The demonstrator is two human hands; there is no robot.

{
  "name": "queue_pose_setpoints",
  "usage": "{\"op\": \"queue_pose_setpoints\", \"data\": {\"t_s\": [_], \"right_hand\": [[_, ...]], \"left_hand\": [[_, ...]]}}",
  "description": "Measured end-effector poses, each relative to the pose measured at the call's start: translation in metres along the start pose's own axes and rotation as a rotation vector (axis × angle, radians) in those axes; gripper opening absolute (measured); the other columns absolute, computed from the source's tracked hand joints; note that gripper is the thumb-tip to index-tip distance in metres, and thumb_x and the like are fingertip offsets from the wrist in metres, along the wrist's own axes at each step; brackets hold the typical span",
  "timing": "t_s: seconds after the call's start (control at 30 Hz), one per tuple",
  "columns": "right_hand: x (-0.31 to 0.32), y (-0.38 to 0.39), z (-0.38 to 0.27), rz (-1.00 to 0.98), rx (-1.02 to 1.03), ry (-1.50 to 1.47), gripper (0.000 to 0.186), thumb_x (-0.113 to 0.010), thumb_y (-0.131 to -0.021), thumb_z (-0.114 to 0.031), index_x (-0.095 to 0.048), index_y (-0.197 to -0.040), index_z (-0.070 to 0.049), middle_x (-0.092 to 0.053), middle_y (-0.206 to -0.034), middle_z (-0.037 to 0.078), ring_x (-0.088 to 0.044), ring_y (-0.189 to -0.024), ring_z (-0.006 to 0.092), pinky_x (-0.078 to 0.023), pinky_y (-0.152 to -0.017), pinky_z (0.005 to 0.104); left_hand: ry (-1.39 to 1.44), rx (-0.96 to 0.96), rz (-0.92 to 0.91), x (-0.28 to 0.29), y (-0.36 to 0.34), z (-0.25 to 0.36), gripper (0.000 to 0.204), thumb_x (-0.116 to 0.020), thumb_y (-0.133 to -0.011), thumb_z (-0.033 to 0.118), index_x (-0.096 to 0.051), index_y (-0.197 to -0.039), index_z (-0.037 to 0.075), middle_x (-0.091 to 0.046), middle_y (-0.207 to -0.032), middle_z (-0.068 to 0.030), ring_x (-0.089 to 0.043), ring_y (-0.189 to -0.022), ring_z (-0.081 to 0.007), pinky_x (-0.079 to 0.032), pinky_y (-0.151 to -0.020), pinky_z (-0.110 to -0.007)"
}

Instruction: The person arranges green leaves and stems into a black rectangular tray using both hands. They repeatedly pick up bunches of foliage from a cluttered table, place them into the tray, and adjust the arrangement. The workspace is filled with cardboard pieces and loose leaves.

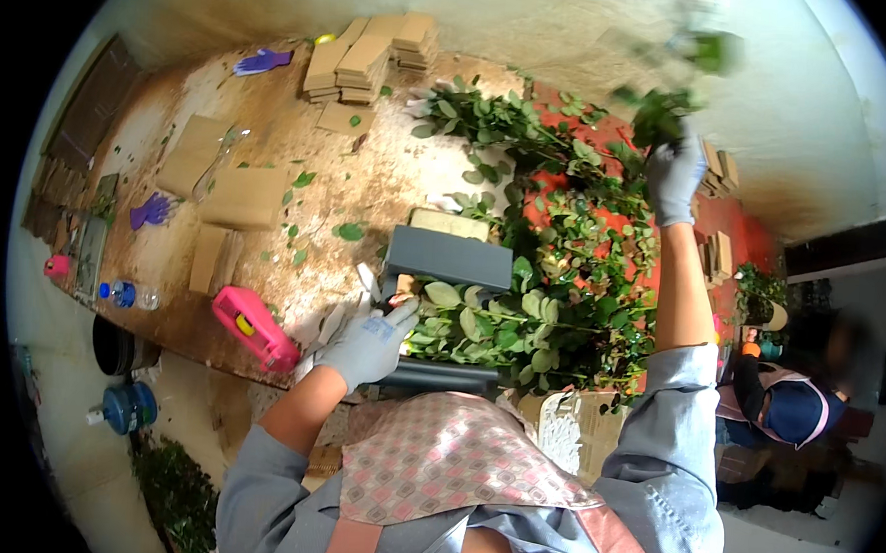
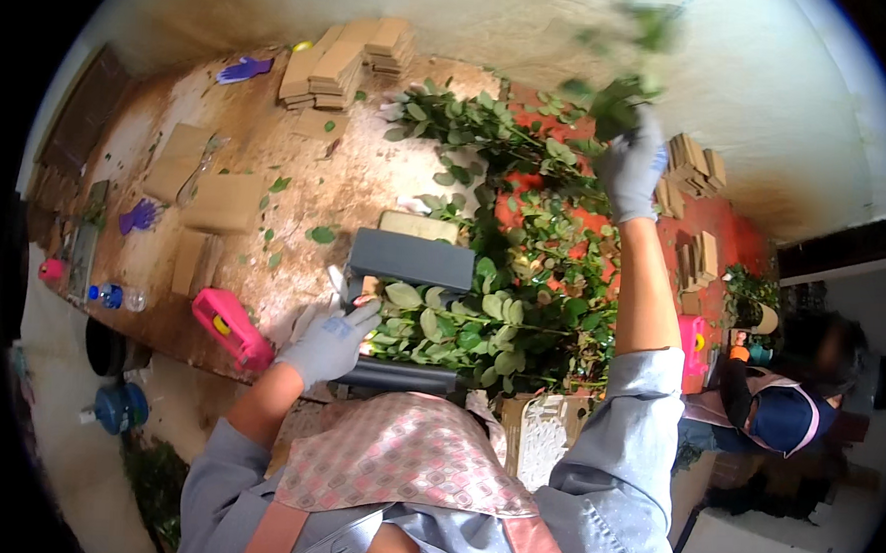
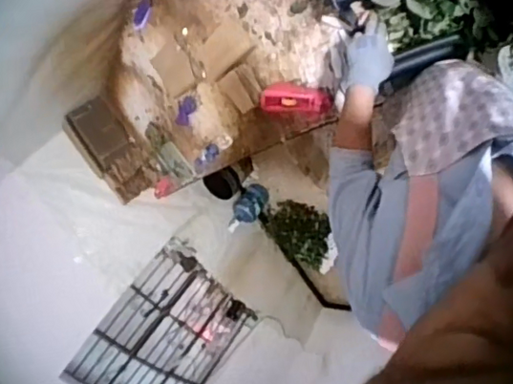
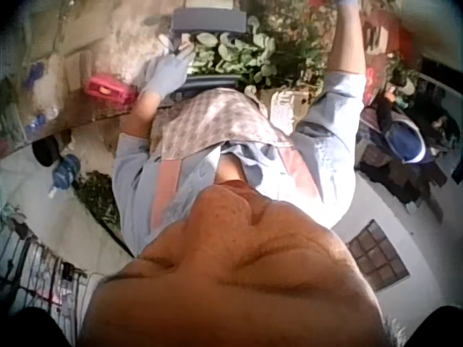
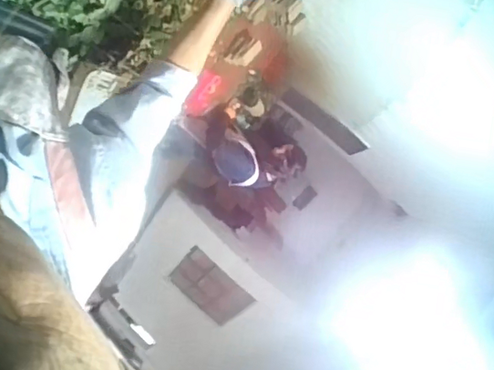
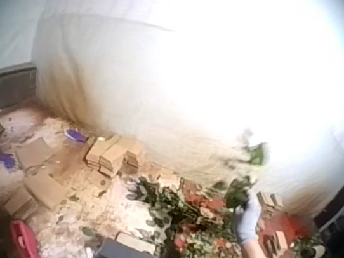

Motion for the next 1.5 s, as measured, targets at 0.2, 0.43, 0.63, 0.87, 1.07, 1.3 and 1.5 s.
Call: {"op": "queue_pose_setpoints", "data": {"t_s": [0.2,0.43,0.63,0.87,1.07,1.3,1.5], "right_hand": [[0.115,-0.077,-0.018,0.508,0.053,-0.517,0.014,-0.059,-0.101,-0.006,-0.071,-0.102,0.0,-0.074,-0.091,0.006,-0.066,-0.076,0.0129,-0.055,-0.07,0.0307],[0.099,-0.019,-0.094,0.029,0.444,0.208,0.037,-0.056,-0.079,0.014,-0.071,-0.109,-0.004,-0.07,-0.093,0.015,-0.066,-0.083,0.0287,-0.054,-0.076,0.0344],[0.017,0.148,-0.148,-0.811,0.519,0.582,0.024,-0.062,-0.086,-0.02,-0.06,-0.108,-0.013,-0.058,-0.096,0.007,-0.062,-0.09,0.0239,-0.051,-0.07,0.0391],[-0.029,0.283,-0.12,-1.236,0.403,0.497,0.019,-0.06,-0.088,-0.015,-0.064,-0.106,-0.009,-0.063,-0.094,0.011,-0.067,-0.087,0.0278,-0.055,-0.065,0.0406],[-0.057,0.314,-0.086,-1.273,0.273,0.541,0.019,-0.057,-0.092,-0.015,-0.065,-0.107,-0.008,-0.066,-0.094,0.011,-0.069,-0.09,0.0283,-0.056,-0.067,0.0412],[-0.036,0.263,-0.158,-1.046,0.363,0.608,0.019,-0.059,-0.09,-0.015,-0.062,-0.107,-0.007,-0.059,-0.096,0.01,-0.065,-0.081,0.0207,-0.054,-0.063,0.0342],[-0.089,0.275,-0.23,-0.94,0.546,0.21,0.02,-0.056,-0.094,-0.02,-0.063,-0.107,-0.006,-0.06,-0.087,0.008,-0.064,-0.073,0.0206,-0.052,-0.06,0.0338]], "left_hand": [[0.093,0.039,0.005,0.003,0.001,0.001,0.053,-0.055,-0.09,0.01,-0.057,-0.143,0.011,-0.047,-0.158,-0.0058,-0.063,-0.114,-0.0357,-0.049,-0.099,-0.049],[0.07,0.029,0.029,0.011,0.002,0.005,0.049,-0.054,-0.09,0.008,-0.06,-0.139,0.012,-0.048,-0.157,-0.0043,-0.063,-0.118,-0.0317,-0.049,-0.101,-0.049],[0.121,0.0,0.047,0.015,0.004,0.005,0.049,-0.053,-0.091,0.008,-0.059,-0.14,0.009,-0.05,-0.154,-0.0092,-0.066,-0.111,-0.0347,-0.052,-0.095,-0.047],[0.181,0.07,-0.062,-0.005,0.001,-0.008,0.052,-0.051,-0.093,0.012,-0.054,-0.145,0.011,-0.05,-0.153,-0.0084,-0.062,-0.12,-0.0356,-0.044,-0.104,-0.055],[0.14,0.105,-0.097,0.014,0.001,0.004,0.055,-0.051,-0.094,0.014,-0.052,-0.149,0.017,-0.04,-0.163,-0.0002,-0.058,-0.13,-0.031,-0.034,-0.111,-0.067],[0.053,0.028,-0.009,0.004,0.003,-0.001,0.053,-0.053,-0.093,0.011,-0.054,-0.146,0.011,-0.049,-0.155,-0.0054,-0.063,-0.112,-0.0325,-0.054,-0.096,-0.045],[0.099,0.061,-0.065,0.003,-0.005,-0.001,0.052,-0.054,-0.091,0.009,-0.056,-0.143,0.016,-0.057,-0.145,-0.0098,-0.061,-0.119,-0.035,-0.043,-0.103,-0.055]]}}
Point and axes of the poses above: each hand's wrist, its own y-axis away from the middle knuckle, its own x-axis out of the back of the hand, z = x × y, the point moved 7 cm from there along -y, towards the middle knuckle
